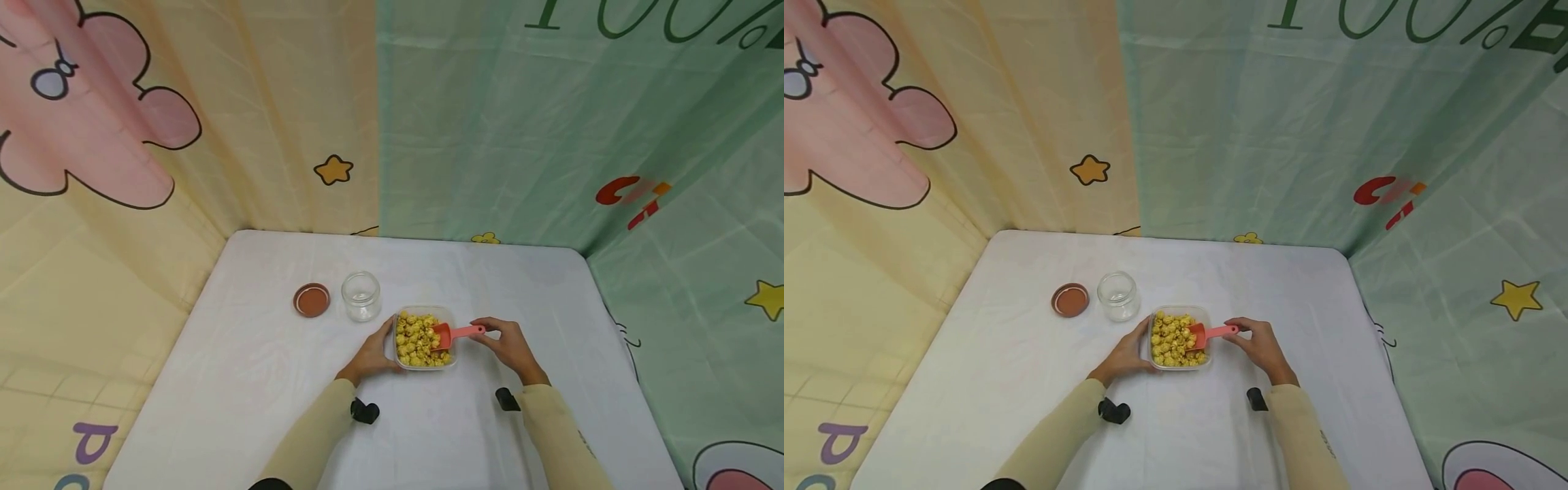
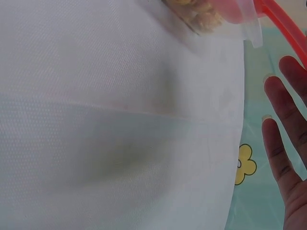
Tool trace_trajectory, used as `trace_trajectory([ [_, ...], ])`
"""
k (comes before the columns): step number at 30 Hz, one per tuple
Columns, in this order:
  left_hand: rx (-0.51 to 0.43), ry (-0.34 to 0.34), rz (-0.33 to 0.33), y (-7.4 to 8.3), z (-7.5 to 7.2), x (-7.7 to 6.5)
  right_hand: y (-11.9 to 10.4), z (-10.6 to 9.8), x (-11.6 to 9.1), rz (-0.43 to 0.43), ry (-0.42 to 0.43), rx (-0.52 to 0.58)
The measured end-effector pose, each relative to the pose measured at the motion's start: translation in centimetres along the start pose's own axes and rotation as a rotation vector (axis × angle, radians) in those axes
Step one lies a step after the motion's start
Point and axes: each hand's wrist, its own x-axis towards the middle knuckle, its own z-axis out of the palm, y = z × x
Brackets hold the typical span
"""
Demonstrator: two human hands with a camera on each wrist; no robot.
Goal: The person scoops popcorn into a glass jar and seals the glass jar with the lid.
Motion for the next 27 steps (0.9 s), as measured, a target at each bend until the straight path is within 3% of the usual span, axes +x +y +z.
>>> trace_trajectory([
  [15,-0.131,0.001,-0.008,-0.27,0.35,-0.28,0.35,0.3,-0.19,-0.005,-0.009,-0.03],
  [27,-0.139,0.002,-0.025,-0.37,0.3,-0.22,0.7,0.56,-0.27,-0.009,-0.024,-0.038],
])
